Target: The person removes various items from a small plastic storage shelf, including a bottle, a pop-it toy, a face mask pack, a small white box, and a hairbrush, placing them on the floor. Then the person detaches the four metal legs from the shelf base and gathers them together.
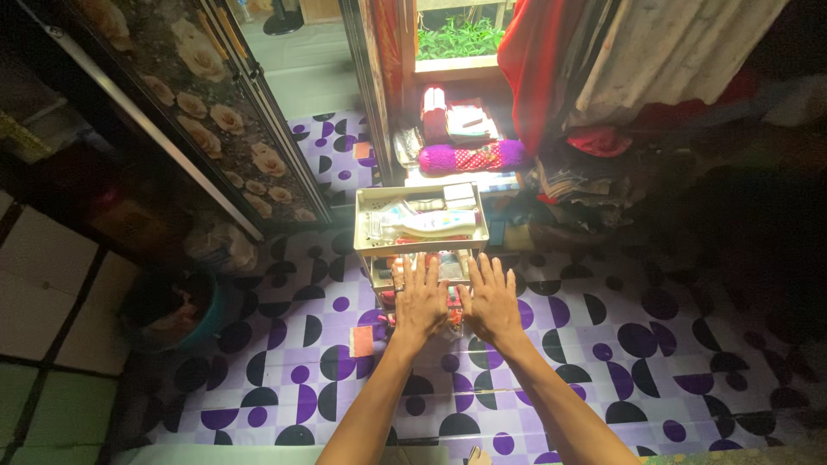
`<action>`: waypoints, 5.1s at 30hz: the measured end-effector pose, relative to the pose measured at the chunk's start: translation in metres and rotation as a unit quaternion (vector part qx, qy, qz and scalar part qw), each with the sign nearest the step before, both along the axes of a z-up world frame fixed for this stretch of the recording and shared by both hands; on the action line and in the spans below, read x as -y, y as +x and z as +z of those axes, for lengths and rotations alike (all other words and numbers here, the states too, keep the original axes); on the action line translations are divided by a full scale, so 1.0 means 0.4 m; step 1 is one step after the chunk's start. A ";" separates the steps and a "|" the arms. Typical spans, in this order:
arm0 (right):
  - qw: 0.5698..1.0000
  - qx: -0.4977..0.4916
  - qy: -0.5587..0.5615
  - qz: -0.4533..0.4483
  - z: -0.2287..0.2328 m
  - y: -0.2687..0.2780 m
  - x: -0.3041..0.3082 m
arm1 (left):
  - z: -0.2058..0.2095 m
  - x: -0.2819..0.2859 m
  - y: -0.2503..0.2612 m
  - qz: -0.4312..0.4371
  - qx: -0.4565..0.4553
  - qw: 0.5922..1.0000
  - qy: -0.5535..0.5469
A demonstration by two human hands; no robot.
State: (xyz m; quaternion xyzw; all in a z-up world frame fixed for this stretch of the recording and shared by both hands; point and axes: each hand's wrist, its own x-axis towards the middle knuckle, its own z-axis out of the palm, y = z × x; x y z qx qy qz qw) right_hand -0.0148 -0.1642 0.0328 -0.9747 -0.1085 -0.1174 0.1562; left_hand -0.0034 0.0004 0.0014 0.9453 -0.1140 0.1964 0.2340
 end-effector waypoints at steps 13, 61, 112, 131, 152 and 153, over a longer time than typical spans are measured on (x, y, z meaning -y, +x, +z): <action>1.000 -0.001 -0.002 0.000 0.001 0.003 -0.002 | -0.008 0.001 0.003 0.003 0.004 1.000 -0.008; 1.000 0.012 0.016 -0.013 -0.017 -0.032 -0.041 | -0.010 -0.120 -0.013 -0.006 -0.039 0.999 -0.011; 0.997 -0.045 -0.018 0.058 -0.154 0.523 -0.039 | -0.185 -0.075 0.475 0.022 -0.099 0.994 0.039; 0.985 -0.147 -0.063 0.070 -0.224 0.623 -0.037 | -0.200 -0.078 0.586 -0.036 -0.249 0.965 0.069; 0.987 -0.110 0.034 0.111 -0.213 0.638 -0.029 | -0.179 -0.083 0.579 -0.130 -0.116 0.984 0.035; 0.987 -0.091 0.052 0.121 -0.215 0.644 -0.032 | -0.181 -0.084 0.589 -0.150 -0.138 0.978 0.041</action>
